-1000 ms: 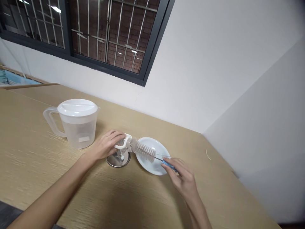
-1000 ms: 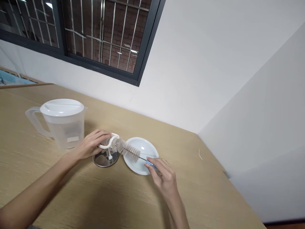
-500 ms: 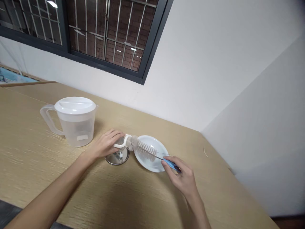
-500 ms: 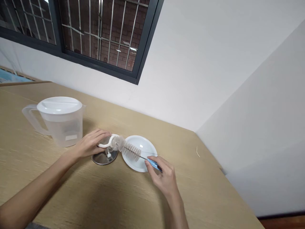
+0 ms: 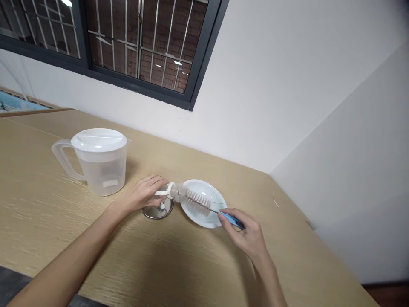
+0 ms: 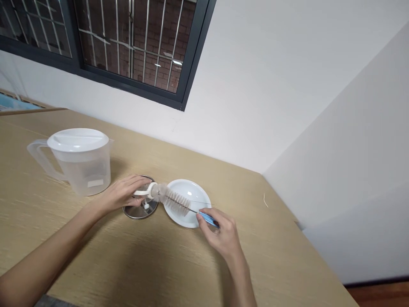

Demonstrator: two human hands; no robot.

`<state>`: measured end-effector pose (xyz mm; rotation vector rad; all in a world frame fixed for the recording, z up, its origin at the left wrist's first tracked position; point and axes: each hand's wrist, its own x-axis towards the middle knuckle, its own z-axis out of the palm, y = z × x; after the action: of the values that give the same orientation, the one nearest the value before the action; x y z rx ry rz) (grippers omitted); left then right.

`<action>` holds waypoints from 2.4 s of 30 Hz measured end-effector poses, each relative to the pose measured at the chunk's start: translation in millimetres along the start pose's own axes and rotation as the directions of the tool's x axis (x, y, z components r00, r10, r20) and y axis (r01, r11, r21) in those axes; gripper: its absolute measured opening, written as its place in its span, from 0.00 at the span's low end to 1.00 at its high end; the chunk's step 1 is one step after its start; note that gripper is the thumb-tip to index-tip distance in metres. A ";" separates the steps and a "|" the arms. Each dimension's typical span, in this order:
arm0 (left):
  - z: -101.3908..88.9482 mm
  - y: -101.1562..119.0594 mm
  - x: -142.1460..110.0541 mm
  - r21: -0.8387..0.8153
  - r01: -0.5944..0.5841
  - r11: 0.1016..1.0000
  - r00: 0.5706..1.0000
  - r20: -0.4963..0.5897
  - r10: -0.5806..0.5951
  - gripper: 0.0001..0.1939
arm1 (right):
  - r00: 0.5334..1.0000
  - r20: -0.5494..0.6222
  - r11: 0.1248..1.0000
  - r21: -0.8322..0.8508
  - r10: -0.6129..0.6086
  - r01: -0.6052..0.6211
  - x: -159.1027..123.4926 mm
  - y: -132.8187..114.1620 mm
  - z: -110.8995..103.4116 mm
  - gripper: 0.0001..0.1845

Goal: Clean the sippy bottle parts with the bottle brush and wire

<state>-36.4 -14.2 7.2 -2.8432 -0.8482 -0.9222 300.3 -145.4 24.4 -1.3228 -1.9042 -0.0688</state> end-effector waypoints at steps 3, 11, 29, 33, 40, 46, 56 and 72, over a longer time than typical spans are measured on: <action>-5.4 2.7 0.6 -0.003 -0.007 1.000 1.000 0.006 0.007 0.24 | 0.999 0.022 0.999 -0.027 0.032 -0.031 -1.6 0.2 -1.0 0.08; -6.5 0.2 -0.1 0.025 0.015 1.000 1.000 -0.012 -0.015 0.25 | 0.991 0.057 0.992 -0.055 0.119 -0.116 -5.6 4.4 4.2 0.07; -5.5 3.4 1.6 0.018 0.066 0.998 0.997 -0.027 -0.066 0.21 | 0.991 0.113 0.997 -0.032 0.072 -0.068 -6.2 6.8 5.5 0.06; -6.7 4.1 2.3 0.032 0.071 0.997 0.997 -0.020 -0.070 0.21 | 0.995 0.089 0.999 -0.031 0.041 -0.039 -5.5 7.4 5.3 0.05; -5.7 3.9 2.1 0.012 0.117 0.993 0.993 -0.015 -0.117 0.23 | 0.999 0.044 0.999 -0.033 0.010 -0.008 -2.3 7.1 4.2 0.04; -2.7 2.0 1.3 0.026 0.100 0.995 0.994 -0.041 -0.099 0.12 | 0.997 0.052 0.998 -0.035 0.048 -0.046 -2.5 7.7 6.8 0.06; -0.4 -0.8 2.2 0.011 0.057 0.998 0.997 -0.059 -0.056 0.11 | 0.996 0.073 0.999 -0.034 0.043 -0.041 -4.0 8.0 5.6 0.06; -2.1 0.2 3.4 -0.056 0.027 0.998 0.993 -0.111 -0.034 0.03 | 0.997 0.076 0.999 -0.039 0.029 -0.026 -6.2 7.1 5.1 0.07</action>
<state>-35.2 -13.0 10.9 -2.7986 -0.8697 -1.1132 303.9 -144.6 14.3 -1.3951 -1.9566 -0.0410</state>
